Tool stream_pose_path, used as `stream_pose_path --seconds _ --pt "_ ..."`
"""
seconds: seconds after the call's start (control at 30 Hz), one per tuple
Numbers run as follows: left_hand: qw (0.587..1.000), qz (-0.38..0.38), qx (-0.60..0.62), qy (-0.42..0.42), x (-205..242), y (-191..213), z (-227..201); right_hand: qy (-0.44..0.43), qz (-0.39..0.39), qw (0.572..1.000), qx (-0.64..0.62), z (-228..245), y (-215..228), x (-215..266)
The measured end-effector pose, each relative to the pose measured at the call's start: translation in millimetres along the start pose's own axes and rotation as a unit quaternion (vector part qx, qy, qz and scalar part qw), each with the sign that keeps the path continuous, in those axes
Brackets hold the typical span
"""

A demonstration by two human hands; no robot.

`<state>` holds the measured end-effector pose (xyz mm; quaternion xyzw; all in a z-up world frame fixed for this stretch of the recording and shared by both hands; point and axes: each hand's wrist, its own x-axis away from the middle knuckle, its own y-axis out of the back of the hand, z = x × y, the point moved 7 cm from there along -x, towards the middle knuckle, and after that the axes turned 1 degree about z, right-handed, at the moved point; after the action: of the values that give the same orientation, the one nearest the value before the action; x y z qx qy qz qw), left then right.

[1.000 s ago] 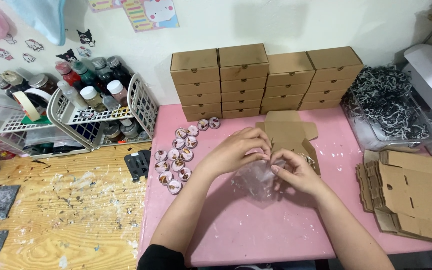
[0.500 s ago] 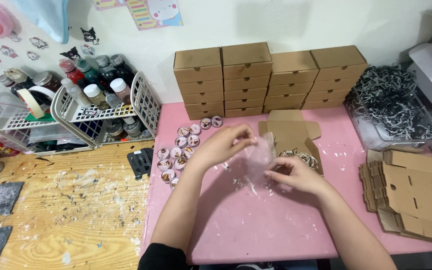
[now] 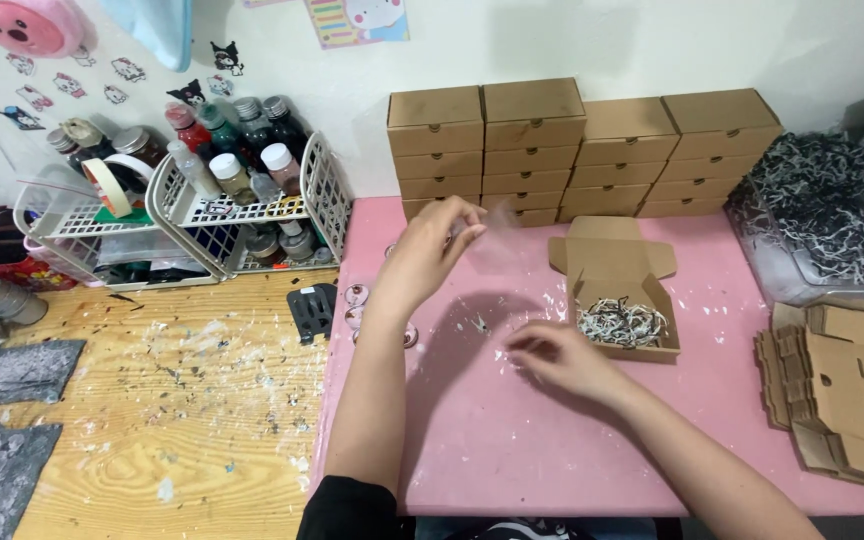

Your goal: The person is assembling small cardboard boxes and filling them with shredded paper and small decorative items.

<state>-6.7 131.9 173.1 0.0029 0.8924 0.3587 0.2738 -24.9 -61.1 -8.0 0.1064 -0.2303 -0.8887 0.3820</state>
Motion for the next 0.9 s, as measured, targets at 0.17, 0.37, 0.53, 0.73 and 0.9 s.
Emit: stream_pose_path --seconds 0.17,0.37,0.53,0.73,0.9 --pt "0.999 -0.036 -0.002 0.018 3 24 -3 0.035 0.053 0.982 0.178 50 -51 -38" --pt "0.999 -0.021 0.011 0.042 5 24 -1 0.164 -0.058 0.954 0.245 65 -83 -94" --pt "0.999 -0.016 0.020 0.032 6 25 -1 0.088 -0.050 0.968 0.231 67 -87 -114" --pt "0.997 -0.007 0.033 0.064 5 18 18 0.090 -0.063 0.993 0.047 56 -58 -92" --pt "0.997 -0.003 -0.001 0.078 5 15 30 -0.008 -0.024 0.990 -0.136 29 -14 -53"
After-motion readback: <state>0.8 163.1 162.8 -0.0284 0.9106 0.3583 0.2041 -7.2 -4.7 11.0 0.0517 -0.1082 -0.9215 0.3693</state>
